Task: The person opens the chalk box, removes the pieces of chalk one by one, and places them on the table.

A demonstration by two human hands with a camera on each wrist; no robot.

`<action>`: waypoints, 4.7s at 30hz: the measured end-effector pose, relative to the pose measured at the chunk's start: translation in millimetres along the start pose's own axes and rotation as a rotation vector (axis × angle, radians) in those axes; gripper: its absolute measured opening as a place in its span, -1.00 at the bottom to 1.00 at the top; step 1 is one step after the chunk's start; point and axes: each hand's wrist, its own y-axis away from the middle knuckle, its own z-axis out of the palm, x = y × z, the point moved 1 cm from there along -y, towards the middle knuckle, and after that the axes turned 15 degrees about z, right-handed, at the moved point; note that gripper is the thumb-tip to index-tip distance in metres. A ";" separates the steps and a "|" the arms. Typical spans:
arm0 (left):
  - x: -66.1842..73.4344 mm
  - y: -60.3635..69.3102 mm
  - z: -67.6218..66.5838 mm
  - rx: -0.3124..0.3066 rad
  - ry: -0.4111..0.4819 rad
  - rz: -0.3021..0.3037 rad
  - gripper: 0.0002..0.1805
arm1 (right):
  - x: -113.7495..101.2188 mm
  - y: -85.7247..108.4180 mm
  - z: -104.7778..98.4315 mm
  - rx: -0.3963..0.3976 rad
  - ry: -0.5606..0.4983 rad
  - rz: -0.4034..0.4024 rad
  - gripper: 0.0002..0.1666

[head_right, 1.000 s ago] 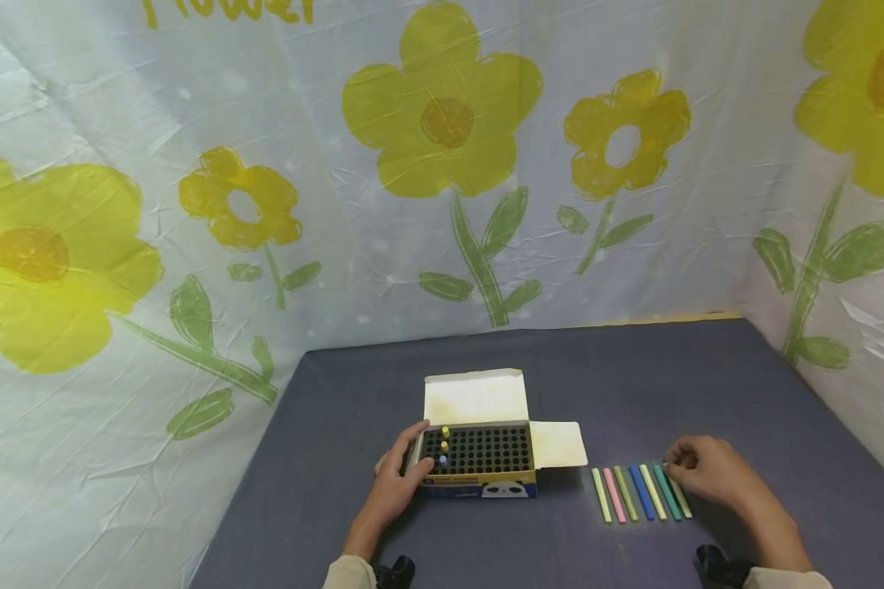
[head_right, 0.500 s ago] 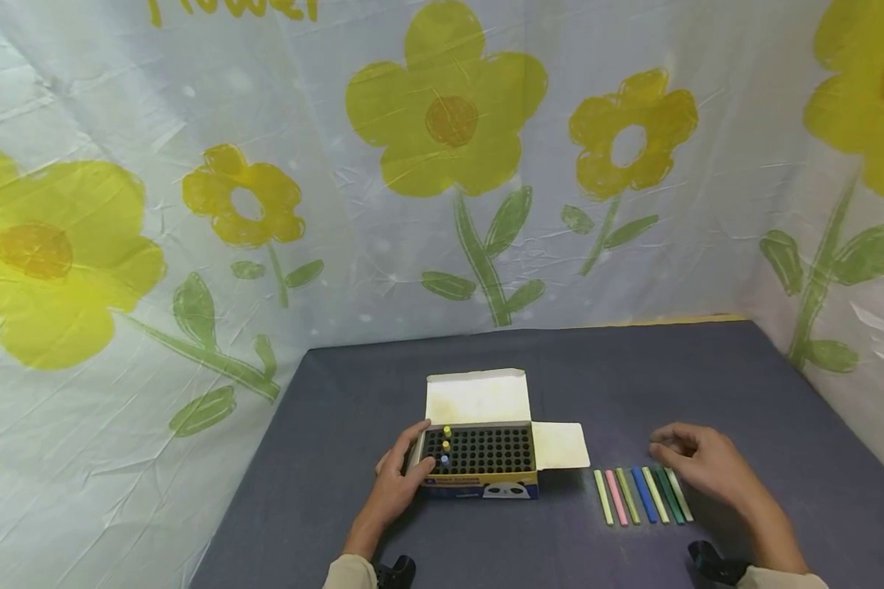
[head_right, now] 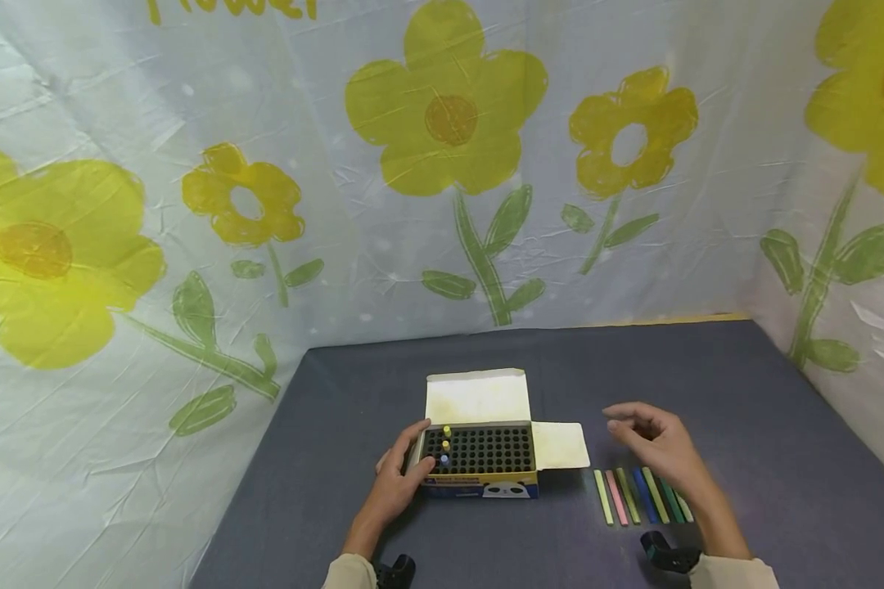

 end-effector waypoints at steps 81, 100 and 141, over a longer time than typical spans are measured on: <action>-2.7 -0.7 -0.5 -0.022 0.036 0.028 -0.38 | -103.1 -30.0 181.6 -0.365 0.249 -0.302 -0.83; -0.3 -1.5 -1.9 -0.015 0.034 0.033 -0.38 | -103.7 -30.6 183.1 -0.379 0.246 -0.276 -0.83; 1.1 -0.7 -0.6 0.000 -0.002 -0.001 -0.39 | -102.2 -29.4 164.8 -0.241 -0.135 -0.393 -0.79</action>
